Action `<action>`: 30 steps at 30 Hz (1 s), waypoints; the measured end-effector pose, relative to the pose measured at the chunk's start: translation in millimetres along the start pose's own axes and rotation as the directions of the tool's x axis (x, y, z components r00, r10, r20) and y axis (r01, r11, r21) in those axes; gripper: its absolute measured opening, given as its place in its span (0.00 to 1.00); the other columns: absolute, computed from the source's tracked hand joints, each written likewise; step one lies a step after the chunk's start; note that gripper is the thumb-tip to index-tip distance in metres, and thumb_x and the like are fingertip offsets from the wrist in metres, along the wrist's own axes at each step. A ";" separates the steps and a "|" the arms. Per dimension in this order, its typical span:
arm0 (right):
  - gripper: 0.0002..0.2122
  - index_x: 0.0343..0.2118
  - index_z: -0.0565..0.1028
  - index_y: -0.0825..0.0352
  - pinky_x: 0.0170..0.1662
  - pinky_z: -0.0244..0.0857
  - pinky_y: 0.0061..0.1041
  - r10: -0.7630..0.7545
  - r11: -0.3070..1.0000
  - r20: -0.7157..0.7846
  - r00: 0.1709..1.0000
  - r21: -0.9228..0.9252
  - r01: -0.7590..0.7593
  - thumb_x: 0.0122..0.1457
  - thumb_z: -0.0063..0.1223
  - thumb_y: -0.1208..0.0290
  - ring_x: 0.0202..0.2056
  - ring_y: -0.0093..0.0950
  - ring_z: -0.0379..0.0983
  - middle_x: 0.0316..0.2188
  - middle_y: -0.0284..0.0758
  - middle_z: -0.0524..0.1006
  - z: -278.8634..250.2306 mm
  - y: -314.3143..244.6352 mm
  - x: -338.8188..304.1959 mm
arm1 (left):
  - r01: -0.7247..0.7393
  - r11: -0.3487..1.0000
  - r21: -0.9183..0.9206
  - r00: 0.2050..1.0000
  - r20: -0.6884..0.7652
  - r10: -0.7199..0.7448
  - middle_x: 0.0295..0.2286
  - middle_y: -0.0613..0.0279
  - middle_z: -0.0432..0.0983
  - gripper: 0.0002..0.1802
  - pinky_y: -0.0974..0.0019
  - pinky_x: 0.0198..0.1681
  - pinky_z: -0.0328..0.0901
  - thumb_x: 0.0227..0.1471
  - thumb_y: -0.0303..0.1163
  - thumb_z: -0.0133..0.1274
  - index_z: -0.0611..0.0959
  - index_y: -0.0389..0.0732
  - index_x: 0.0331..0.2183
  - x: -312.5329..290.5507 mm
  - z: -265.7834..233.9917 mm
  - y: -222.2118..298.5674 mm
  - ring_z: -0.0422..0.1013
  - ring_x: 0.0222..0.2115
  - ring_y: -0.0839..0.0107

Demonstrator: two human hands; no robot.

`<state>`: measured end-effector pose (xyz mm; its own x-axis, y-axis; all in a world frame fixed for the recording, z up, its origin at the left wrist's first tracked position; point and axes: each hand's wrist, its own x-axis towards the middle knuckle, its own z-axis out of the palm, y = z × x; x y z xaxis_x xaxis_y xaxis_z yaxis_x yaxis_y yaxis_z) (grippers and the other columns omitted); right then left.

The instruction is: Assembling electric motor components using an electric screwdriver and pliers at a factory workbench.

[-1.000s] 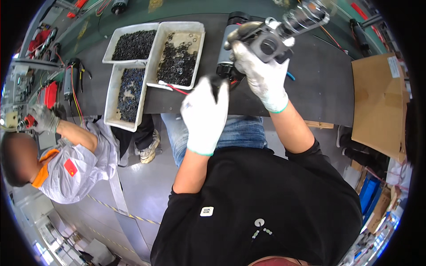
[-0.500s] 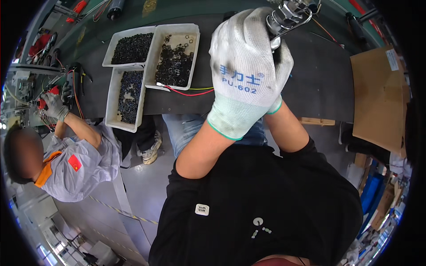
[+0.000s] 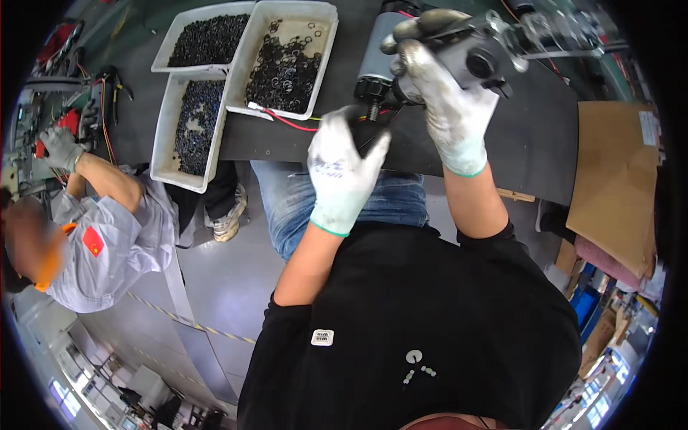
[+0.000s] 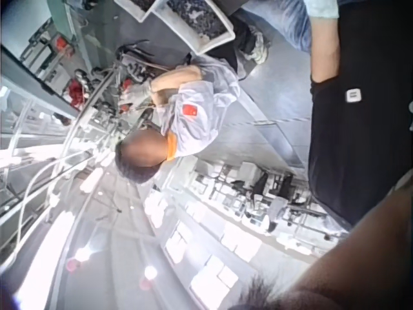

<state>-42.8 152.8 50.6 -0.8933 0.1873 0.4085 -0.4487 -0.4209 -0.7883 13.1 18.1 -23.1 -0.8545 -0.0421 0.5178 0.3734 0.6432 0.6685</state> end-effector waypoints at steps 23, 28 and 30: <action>0.12 0.50 0.70 0.68 0.32 0.73 0.32 -0.237 0.949 0.342 0.909 -0.118 0.291 0.64 0.52 0.77 0.34 0.34 0.75 0.35 0.42 0.76 -14.3 31.2 16.1 | 0.019 1.000 0.015 0.998 0.054 -0.020 0.24 0.59 0.80 0.14 0.56 0.30 0.69 0.45 0.35 0.70 0.81 0.42 0.30 21.0 29.3 -39.4 0.74 0.23 0.57; 0.13 0.52 0.70 0.68 0.33 0.73 0.32 -0.213 0.966 0.347 0.913 -0.065 0.250 0.64 0.51 0.78 0.35 0.34 0.76 0.36 0.42 0.77 -17.1 24.5 17.3 | 0.062 0.998 0.001 0.996 0.070 -0.062 0.25 0.58 0.80 0.14 0.56 0.31 0.69 0.46 0.36 0.69 0.81 0.42 0.30 18.6 26.8 -35.2 0.75 0.24 0.55; 0.14 0.53 0.70 0.68 0.34 0.74 0.32 -0.184 0.964 0.227 0.956 -0.149 0.221 0.65 0.51 0.78 0.36 0.35 0.77 0.37 0.44 0.78 -5.8 19.0 10.7 | 0.106 0.994 0.010 0.990 0.091 -0.107 0.25 0.57 0.80 0.14 0.56 0.32 0.70 0.46 0.36 0.69 0.82 0.41 0.30 17.4 25.7 -34.8 0.75 0.24 0.55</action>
<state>-60.9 151.9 37.3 -0.7664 0.0551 0.6401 -0.6333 -0.2325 -0.7382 -24.1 14.7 -51.1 -0.9188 -0.0408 0.3927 0.2768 0.6428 0.7143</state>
